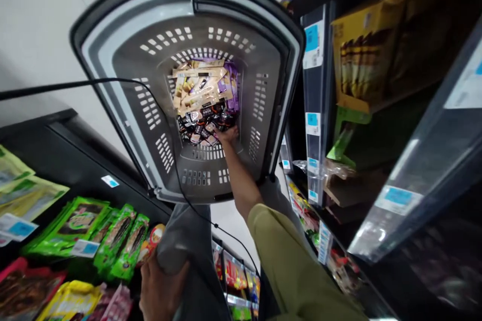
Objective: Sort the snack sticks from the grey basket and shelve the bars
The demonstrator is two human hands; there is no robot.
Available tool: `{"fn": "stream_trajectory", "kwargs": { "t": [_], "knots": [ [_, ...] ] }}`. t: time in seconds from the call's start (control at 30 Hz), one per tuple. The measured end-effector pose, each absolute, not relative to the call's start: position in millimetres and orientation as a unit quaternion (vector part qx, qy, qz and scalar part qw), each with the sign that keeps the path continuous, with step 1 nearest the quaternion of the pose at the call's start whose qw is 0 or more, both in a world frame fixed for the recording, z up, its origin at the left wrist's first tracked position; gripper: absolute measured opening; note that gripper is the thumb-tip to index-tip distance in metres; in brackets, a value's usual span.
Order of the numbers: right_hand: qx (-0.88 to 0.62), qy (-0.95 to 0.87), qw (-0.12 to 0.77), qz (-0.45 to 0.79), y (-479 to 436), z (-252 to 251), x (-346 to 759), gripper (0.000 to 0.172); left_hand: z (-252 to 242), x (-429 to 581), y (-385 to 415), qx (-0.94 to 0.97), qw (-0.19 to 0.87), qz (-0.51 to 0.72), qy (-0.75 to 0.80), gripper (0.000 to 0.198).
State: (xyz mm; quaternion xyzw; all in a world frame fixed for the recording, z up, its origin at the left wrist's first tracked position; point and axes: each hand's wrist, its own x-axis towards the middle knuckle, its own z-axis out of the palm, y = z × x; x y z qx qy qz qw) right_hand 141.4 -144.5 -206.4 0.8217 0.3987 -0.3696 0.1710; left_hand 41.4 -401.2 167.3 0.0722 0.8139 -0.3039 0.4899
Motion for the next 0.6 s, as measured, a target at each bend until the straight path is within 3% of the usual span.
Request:
{"fn": "stream_trajectory", "kwargs": {
  "t": [0.33, 0.5, 0.6],
  "knots": [
    [0.758, 0.485, 0.196, -0.389, -154, -177, 149, 0.059, 166, 34, -402, 0.103, 0.463, -0.304, 0.826, 0.091],
    [0.734, 0.485, 0.204, -0.429, -155, -154, 156, 0.062, 166, 41, -401, 0.113, 0.467, -0.28, 0.831, 0.097],
    [0.693, 0.487, 0.218, -0.484, -152, -131, 164, 0.053, 167, 48, -401, 0.122, 0.466, -0.27, 0.833, 0.095]
  ]
}}
